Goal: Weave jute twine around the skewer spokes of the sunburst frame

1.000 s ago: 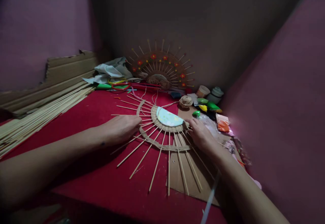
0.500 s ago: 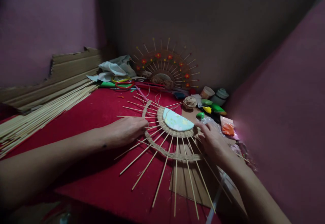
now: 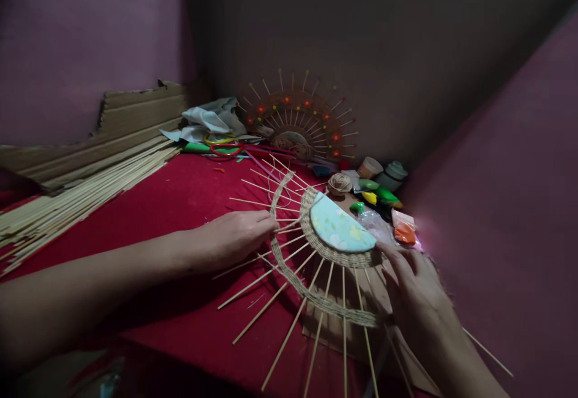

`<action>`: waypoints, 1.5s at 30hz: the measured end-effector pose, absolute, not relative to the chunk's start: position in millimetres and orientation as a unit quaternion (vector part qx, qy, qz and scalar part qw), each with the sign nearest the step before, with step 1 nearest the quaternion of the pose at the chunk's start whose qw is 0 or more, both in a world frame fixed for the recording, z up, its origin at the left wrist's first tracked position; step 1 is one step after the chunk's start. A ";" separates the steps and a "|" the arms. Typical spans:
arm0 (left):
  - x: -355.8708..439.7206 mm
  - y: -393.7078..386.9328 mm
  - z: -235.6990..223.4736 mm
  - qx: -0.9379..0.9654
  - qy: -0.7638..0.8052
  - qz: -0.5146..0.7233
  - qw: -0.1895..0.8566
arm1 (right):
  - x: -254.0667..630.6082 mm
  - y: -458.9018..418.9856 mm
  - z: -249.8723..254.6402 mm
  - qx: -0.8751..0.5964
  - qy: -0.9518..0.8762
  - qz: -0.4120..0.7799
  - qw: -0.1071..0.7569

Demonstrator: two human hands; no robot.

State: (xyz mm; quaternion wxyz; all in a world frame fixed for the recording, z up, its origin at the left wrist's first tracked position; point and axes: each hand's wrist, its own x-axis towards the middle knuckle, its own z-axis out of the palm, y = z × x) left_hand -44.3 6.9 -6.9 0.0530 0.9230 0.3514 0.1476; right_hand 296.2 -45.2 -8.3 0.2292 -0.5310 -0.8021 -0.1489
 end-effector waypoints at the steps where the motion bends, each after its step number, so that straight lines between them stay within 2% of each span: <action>1: -45.4 4.4 -3.8 0.921 0.359 0.146 0.044 | 294.0 -40.7 -6.5 -0.521 -0.807 -0.154 0.230; 7: -56.6 1.3 3.6 0.913 0.399 0.070 0.038 | 271.6 26.3 -8.5 -0.432 -0.875 -0.069 0.206; 11: -65.7 18.8 5.9 0.890 0.453 0.029 0.047 | 252.2 71.8 -24.1 -0.444 -0.875 -0.026 0.193; 16: -82.3 42.6 14.7 0.841 0.540 0.033 0.015 | 242.6 92.5 -41.1 -0.427 -0.876 0.002 0.224; 20: -91.9 53.9 15.3 0.818 0.574 0.025 0.023 | 241.7 84.5 -33.1 -0.447 -0.865 0.003 0.230; 24: -95.9 60.8 12.8 0.796 0.604 0.027 0.032 | 229.7 62.5 -6.8 -0.515 -0.796 0.012 0.317; 26: -99.0 64.3 10.8 0.778 0.626 0.039 0.043 | 217.1 46.4 6.0 -0.524 -0.754 0.105 0.382; 28: -103.1 66.8 8.1 0.759 0.647 0.060 0.040 | 201.4 27.9 14.5 -0.495 -0.694 0.281 0.442; 31: -105.2 64.1 4.5 0.757 0.634 0.154 -0.036 | 178.1 1.7 16.9 -0.439 -0.554 0.553 0.441; 33: -98.9 55.0 3.9 0.778 0.563 0.262 -0.101 | 166.9 -10.0 13.2 -0.420 -0.452 0.659 0.429; 35: -84.9 40.3 4.8 0.804 0.455 0.362 -0.123 | 160.3 -16.0 7.8 -0.402 -0.384 0.710 0.433; 37: -66.1 23.3 5.8 0.832 0.367 0.408 -0.083 | 157.3 -17.6 2.6 -0.385 -0.351 0.726 0.449; 40: -40.4 3.3 4.7 0.861 0.311 0.403 0.007 | 155.2 -17.1 -2.6 -0.374 -0.339 0.718 0.480; 45: -26.1 -3.7 -0.8 0.854 0.336 0.384 0.104 | 150.5 -18.2 -6.2 -0.375 -0.366 0.695 0.493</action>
